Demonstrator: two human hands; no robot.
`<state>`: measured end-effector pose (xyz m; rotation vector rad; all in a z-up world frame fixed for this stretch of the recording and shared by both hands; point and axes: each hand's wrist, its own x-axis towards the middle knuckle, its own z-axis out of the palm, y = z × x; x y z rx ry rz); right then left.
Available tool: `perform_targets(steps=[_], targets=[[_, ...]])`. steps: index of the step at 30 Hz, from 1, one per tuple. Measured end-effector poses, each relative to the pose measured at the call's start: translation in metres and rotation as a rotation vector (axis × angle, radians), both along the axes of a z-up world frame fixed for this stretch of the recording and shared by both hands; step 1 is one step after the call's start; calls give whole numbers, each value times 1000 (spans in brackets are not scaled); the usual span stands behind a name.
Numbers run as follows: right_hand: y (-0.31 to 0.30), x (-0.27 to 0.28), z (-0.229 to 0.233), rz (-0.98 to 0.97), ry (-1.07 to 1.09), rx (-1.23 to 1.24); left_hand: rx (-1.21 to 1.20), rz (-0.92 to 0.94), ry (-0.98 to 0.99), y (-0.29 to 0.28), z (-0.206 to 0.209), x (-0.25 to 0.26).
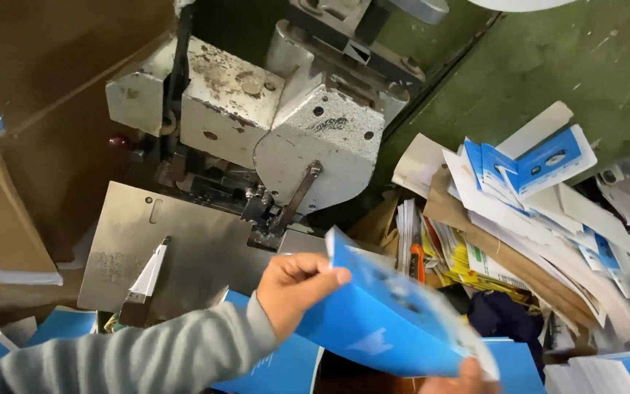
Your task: The person operates a manual binding machine to staple blue booklets. They feed the booklets into the machine, press the lever to secure the binding, and place the finished items into a cardboard box. The person also uses pliers to cut a thread from a booklet and briefly writes in a logbook.
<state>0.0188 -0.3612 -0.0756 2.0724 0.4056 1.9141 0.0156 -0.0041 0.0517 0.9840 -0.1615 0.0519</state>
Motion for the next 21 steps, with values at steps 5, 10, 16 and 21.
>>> perform_targets(steps=[5,10,16,21], targets=[[61,9,41,523,526,1796,156,109,-11,-7,-18,19],[114,25,42,-81,1068,1274,180,130,443,-3,-121,48],[146,17,52,414,851,1964,138,-38,661,19,-122,49],[134,25,33,485,789,1842,162,-9,658,22,-122,47]])
